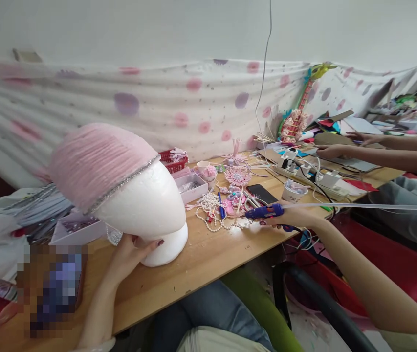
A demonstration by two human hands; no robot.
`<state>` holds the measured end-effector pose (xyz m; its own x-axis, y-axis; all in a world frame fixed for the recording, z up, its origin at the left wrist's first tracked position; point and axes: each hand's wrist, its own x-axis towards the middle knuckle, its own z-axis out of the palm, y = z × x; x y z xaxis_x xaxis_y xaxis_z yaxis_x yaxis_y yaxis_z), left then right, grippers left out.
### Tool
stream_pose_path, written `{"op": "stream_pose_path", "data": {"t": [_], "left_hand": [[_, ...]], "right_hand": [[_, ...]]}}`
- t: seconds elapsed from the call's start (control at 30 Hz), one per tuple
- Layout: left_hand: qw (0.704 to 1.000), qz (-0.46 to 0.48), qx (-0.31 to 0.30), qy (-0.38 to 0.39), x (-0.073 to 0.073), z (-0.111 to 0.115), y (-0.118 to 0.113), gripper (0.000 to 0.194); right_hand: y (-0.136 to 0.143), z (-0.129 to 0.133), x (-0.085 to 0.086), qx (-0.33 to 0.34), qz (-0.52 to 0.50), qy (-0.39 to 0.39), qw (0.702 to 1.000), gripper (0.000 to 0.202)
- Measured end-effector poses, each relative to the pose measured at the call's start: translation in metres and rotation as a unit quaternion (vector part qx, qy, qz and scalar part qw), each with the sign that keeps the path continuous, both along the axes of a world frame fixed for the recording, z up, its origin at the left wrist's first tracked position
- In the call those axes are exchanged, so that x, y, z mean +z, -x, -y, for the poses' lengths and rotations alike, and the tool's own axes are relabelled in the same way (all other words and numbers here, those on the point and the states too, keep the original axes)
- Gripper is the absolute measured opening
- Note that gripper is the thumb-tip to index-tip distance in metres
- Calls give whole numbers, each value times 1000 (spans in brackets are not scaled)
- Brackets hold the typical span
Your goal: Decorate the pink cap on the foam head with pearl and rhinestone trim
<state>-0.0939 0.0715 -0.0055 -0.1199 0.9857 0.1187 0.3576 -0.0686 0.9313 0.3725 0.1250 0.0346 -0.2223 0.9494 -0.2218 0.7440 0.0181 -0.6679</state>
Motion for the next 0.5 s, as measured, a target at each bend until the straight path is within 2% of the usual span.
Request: {"op": "stream_pose_path", "data": {"t": [0.13, 0.3, 0.4, 0.5], "left_hand": [[1000, -3, 15, 13, -6, 4, -5, 90], [999, -18, 38, 14, -9, 10, -7, 86], [984, -155, 85, 10, -8, 30, -9, 83], [928, -317, 191, -43, -5, 57, -21, 83]], "right_hand": [[0, -6, -19, -15, 1, -9, 1000, 39], [3, -8, -39, -55, -19, -119, 991, 45], [8, -3, -47, -71, -23, -185, 980, 47], [7, 4, -52, -82, -13, -237, 968, 42]]}}
